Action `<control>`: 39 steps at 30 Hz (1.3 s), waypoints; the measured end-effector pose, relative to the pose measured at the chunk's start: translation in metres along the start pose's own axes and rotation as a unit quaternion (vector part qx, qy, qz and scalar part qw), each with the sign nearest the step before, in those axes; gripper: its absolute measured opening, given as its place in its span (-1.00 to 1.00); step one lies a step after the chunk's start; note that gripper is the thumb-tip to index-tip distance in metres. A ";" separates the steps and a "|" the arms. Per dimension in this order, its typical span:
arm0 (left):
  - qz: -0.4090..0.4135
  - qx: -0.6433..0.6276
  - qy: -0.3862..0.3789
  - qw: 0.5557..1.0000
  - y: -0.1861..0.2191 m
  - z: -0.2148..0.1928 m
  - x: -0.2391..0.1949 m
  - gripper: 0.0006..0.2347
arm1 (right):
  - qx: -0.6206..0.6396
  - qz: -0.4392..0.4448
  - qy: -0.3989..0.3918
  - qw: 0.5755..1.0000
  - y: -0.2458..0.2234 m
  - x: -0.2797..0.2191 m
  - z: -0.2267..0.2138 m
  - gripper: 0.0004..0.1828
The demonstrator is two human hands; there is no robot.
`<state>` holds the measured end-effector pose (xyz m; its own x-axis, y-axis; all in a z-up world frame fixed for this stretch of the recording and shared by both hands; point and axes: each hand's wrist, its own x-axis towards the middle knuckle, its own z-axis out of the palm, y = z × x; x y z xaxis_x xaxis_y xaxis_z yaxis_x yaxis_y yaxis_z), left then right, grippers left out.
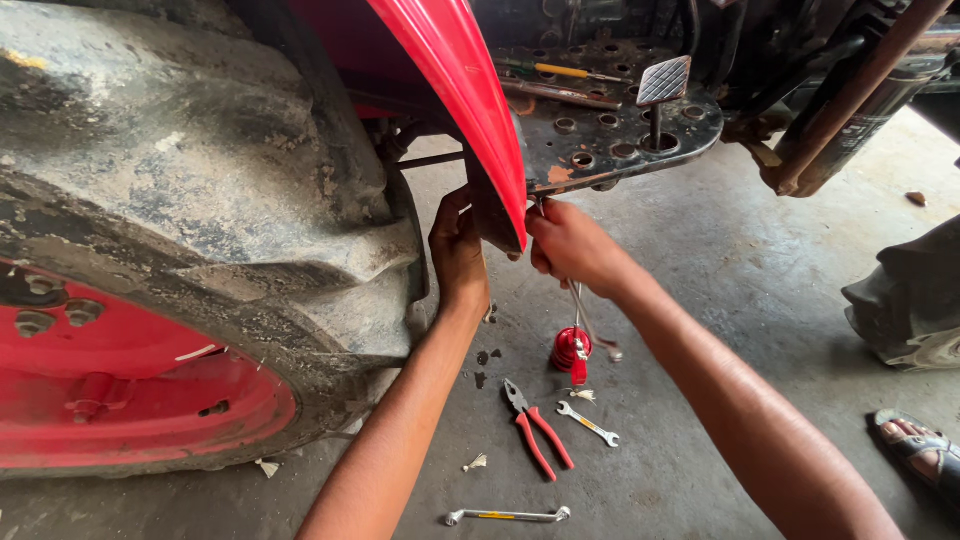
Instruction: The person is repairing a red tractor mudguard. They use a wrench to tighten bolts on the mudguard, occasionally picking up tools from the floor. The person also uses a red grease gun to apply grease to the mudguard area.
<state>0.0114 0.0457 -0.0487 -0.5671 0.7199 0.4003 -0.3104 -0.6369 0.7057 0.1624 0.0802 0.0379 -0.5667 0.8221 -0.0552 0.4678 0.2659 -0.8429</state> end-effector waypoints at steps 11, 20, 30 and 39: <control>0.022 0.014 -0.018 0.999 -0.003 -0.002 0.001 -0.84 | -0.046 -0.158 0.042 0.986 0.024 0.013 0.020 -0.86; 0.006 -0.021 -0.003 1.000 -0.002 0.000 -0.003 -0.89 | 0.024 -0.016 -0.072 0.997 -0.007 -0.006 -0.010 -0.69; 0.006 -0.023 -0.013 1.000 -0.003 -0.001 -0.004 -0.91 | 0.141 0.002 -0.082 0.987 0.040 0.009 0.019 -0.83; -0.119 -0.007 0.037 0.992 0.009 -0.004 0.009 -0.95 | 0.467 0.165 -0.116 0.861 0.198 -0.023 0.125 -0.91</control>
<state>0.0008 0.0451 -0.0405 -0.5299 0.8291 0.1785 -0.4524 -0.4544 0.7674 0.1830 0.0514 -0.1949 -0.6786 0.6240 -0.3875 -0.0599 -0.5728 -0.8175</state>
